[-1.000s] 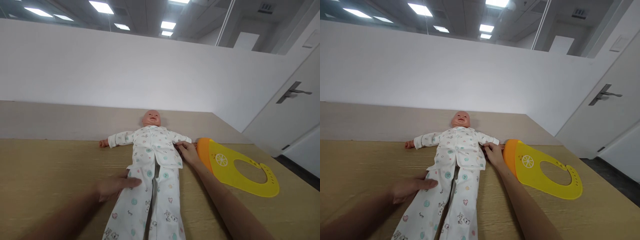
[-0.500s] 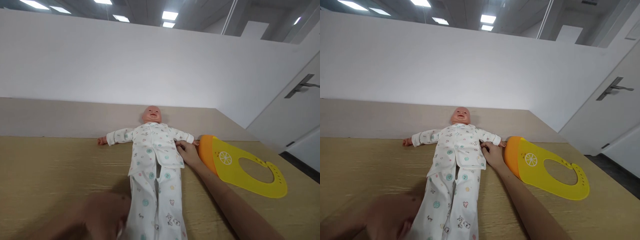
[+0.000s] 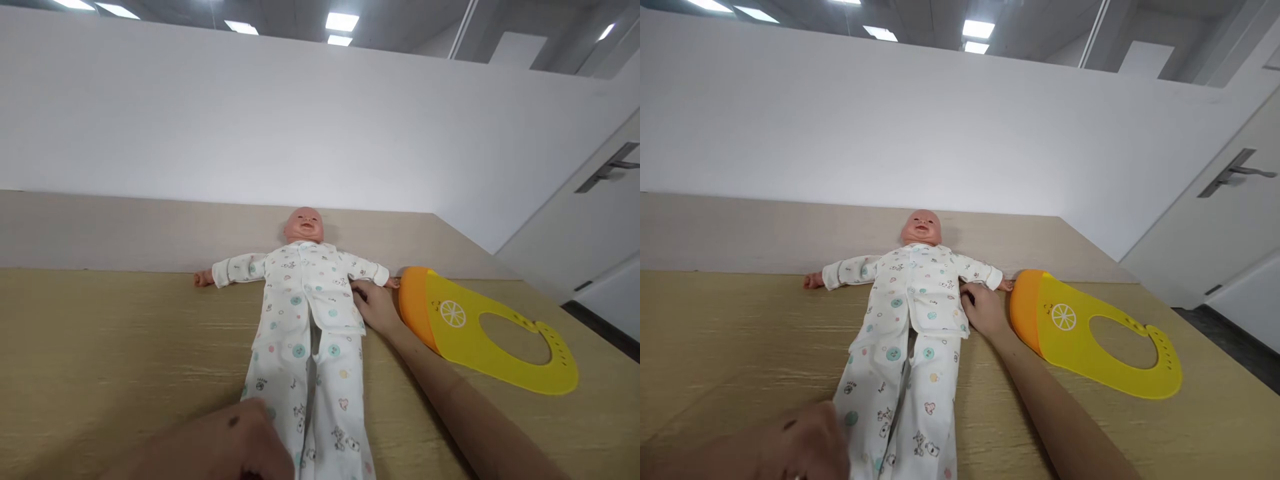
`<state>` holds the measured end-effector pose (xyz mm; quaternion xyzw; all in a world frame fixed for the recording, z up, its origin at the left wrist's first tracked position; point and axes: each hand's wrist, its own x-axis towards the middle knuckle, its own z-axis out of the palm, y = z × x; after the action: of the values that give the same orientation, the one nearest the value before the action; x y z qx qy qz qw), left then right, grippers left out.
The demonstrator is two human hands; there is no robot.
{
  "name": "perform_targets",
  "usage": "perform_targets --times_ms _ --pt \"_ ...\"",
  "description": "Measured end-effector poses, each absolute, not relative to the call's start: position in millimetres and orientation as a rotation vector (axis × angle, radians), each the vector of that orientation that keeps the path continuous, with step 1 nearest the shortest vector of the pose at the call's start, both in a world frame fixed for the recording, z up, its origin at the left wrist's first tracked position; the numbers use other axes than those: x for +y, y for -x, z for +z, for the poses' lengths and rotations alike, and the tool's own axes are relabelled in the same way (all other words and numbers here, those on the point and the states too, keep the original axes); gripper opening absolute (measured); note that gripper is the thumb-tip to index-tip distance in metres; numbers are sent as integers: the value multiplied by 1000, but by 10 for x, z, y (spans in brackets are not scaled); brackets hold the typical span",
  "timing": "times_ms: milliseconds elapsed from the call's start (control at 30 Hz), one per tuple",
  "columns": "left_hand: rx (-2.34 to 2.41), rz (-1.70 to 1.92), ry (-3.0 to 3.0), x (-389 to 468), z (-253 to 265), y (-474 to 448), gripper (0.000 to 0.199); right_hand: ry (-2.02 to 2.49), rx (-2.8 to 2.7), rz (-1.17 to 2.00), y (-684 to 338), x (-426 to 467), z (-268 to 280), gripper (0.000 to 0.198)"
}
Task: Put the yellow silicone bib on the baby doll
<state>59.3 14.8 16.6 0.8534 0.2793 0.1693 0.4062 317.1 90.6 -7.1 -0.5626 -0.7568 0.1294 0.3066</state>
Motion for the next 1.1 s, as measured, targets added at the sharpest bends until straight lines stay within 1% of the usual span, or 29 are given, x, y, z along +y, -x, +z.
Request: perform_targets --times_ms 133,267,367,433,467,567,633,833,867,967,1000,1100 --pt "609 613 -2549 238 -41 -777 87 1473 -2019 332 -3179 922 -93 22" --pt "582 792 -2752 444 -168 -885 70 1472 -2021 324 -3182 928 -112 23" --pt "620 898 -2804 788 -116 -948 60 1479 -2026 315 -3175 922 -102 22" --pt "642 991 -2821 1066 -29 -996 45 1481 -2022 314 -3168 917 -88 22" --pt "645 1028 -2826 1202 21 -1022 42 1478 -2018 316 -3165 915 -80 22" --pt "611 1104 -2849 1544 164 -1093 50 1468 -2014 322 -3157 911 -65 22" --pt "580 1140 -2859 1698 251 -1124 51 1467 -2017 314 -3157 913 -64 21" --pt "517 1166 -2887 1841 424 -1134 40 1466 -2031 317 -3171 931 -93 21" --pt "522 1155 -2894 1814 415 -1128 43 1463 -2033 318 -3174 933 -99 21" --pt "552 1071 -2951 1617 284 -1094 62 1462 -2041 307 -3183 936 -108 22" --pt "556 1029 -2979 1513 212 -1078 65 1463 -2042 301 -3184 937 -109 22" --pt "537 880 -3077 1122 -19 -1022 63 1467 -2040 290 -3186 940 -110 22"
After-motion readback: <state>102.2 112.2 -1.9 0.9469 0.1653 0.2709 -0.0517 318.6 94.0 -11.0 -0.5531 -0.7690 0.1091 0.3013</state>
